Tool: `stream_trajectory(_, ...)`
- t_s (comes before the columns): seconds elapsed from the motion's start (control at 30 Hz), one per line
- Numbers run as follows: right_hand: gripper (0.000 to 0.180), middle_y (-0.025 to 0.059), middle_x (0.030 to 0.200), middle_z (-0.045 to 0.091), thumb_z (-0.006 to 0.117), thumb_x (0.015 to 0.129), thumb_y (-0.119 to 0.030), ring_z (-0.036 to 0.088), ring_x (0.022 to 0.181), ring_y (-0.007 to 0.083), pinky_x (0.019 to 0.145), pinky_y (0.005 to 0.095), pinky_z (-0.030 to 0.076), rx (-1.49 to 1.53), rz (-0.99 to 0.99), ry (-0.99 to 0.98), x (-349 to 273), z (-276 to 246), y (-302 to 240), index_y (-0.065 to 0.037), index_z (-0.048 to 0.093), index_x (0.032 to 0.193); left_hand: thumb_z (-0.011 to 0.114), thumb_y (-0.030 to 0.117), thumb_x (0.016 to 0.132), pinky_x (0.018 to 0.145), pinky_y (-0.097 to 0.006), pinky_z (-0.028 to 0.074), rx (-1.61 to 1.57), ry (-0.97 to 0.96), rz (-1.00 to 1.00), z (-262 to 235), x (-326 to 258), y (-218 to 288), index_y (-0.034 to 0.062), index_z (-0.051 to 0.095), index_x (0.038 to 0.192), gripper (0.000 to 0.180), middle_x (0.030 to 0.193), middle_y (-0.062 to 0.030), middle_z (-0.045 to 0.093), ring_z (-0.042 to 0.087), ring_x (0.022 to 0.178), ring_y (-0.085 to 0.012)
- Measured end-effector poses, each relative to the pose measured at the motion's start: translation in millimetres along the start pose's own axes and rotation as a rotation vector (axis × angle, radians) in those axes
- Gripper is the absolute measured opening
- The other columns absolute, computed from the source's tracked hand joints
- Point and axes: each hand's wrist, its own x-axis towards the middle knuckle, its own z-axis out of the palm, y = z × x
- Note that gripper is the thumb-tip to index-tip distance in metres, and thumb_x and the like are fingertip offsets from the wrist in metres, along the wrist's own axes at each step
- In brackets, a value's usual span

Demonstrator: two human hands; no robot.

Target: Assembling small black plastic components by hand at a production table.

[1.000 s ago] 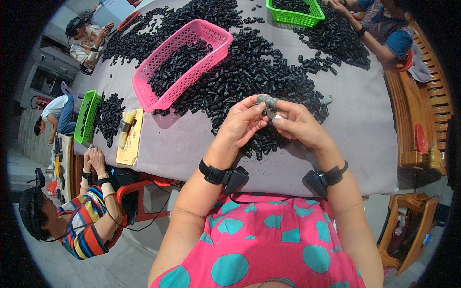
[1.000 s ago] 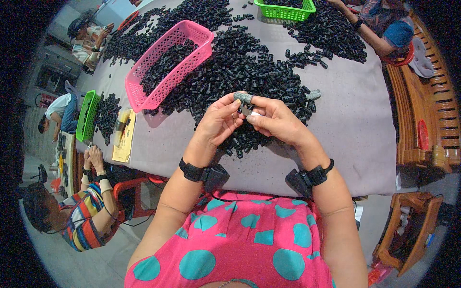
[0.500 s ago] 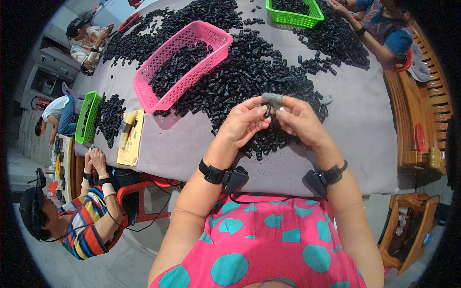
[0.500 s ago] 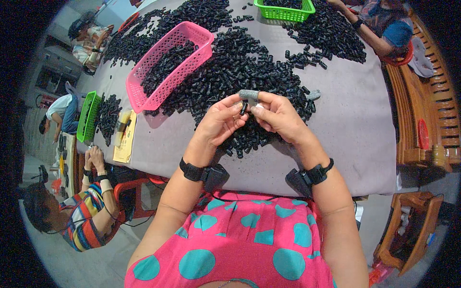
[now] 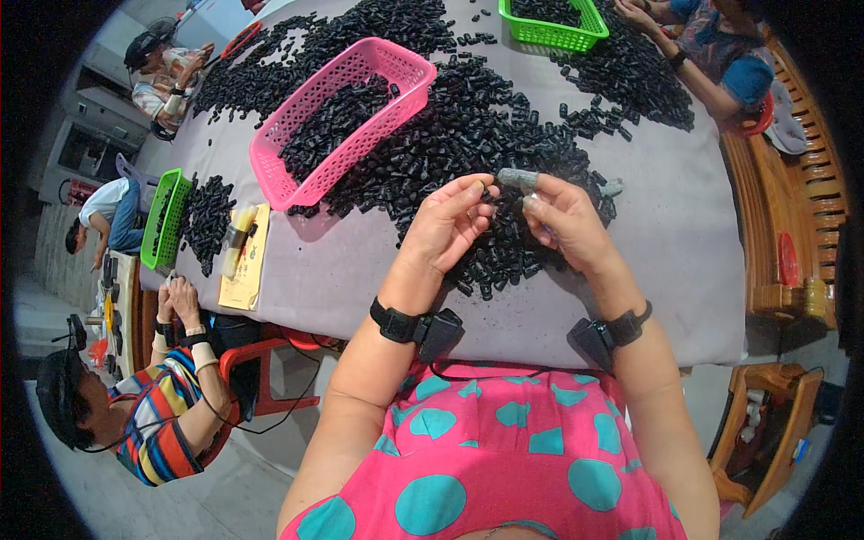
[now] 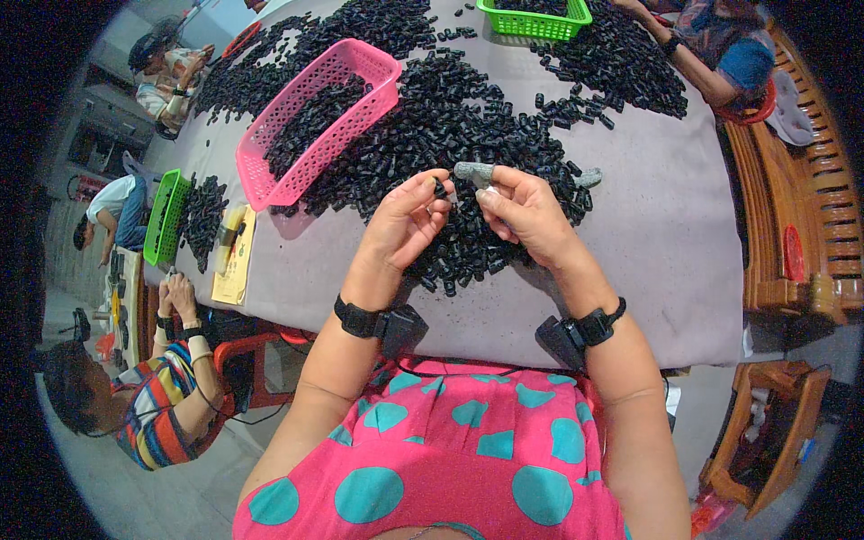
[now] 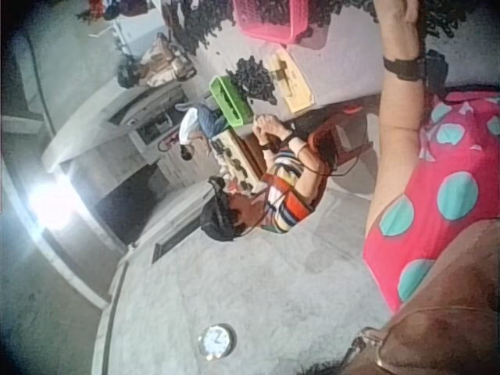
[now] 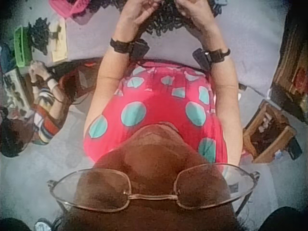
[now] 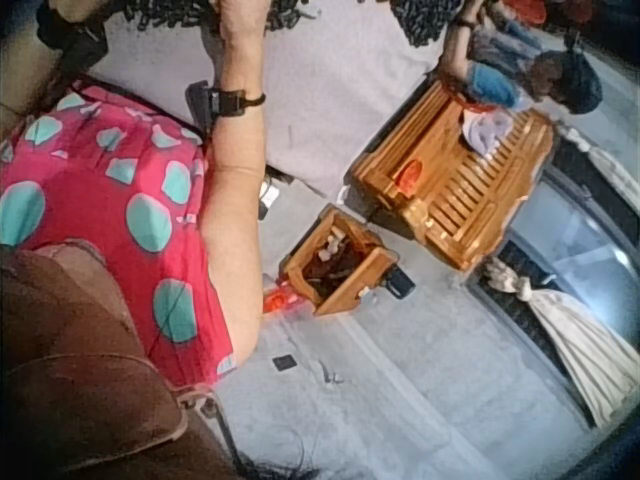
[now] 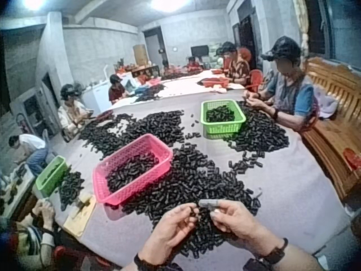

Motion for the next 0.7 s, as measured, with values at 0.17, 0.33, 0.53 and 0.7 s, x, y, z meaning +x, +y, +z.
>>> stream_trajectory(0.17, 0.033, -0.0056, 0.067, 0.050, 0.058, 0.093, -0.017, 0.041, 0.050, 0.0007, 0.043, 0.0158, 0.031, -0.066, 0.009, -0.035, -0.9, 3.3, 1.7, -0.002, 0.055, 0.122, 0.060, 0.015, 0.091, 0.063, -0.019, 0.053, -0.073, -0.065, 0.026, -3.1, 1.4, -0.4, -0.0016, 0.054, 0.121, 0.035, 0.094, -0.0068, 0.061, 0.056, 0.071, -0.0107)
stream_trajectory(0.33, 0.033, -0.0056, 0.067, 0.051, 0.058, 0.092, -0.017, 0.042, 0.051, 0.0004, 0.043, 0.0154, 0.031, -0.078, 0.024, -0.016, -2.8, 5.8, -1.7, -0.003, 0.056, 0.122, 0.055, 0.013, 0.094, 0.065, -0.021, 0.056, -0.064, 0.002, 0.030, -3.1, 1.2, -0.8, -0.0041, 0.049, 0.127, 0.037, 0.099, -0.0116, 0.062, 0.061, 0.077, -0.0126)
stream_trajectory(0.53, 0.033, -0.0055, 0.067, 0.052, 0.059, 0.092, -0.017, 0.042, 0.051, 0.0002, 0.044, 0.0154, 0.031, -0.067, 0.026, -0.015, -2.3, 4.8, -1.2, -0.004, 0.057, 0.122, 0.054, 0.010, 0.094, 0.068, -0.026, 0.059, -0.068, 0.024, 0.033, -3.3, 2.6, 0.7, -0.0052, 0.054, 0.122, 0.031, 0.100, -0.0132, 0.065, 0.066, 0.076, -0.0163)
stream_trajectory(0.7, 0.032, -0.0055, 0.066, 0.052, 0.059, 0.092, -0.017, 0.043, 0.051, 0.0004, 0.043, 0.0155, 0.031, -0.086, 0.042, -0.029, -0.9, 3.4, -0.6, -0.004, 0.057, 0.121, 0.056, 0.008, 0.093, 0.070, -0.024, 0.057, -0.016, 0.039, 0.024, -2.5, 3.4, 3.1, -0.0040, 0.050, 0.126, 0.036, 0.103, -0.0112, 0.062, 0.063, 0.080, -0.0148)
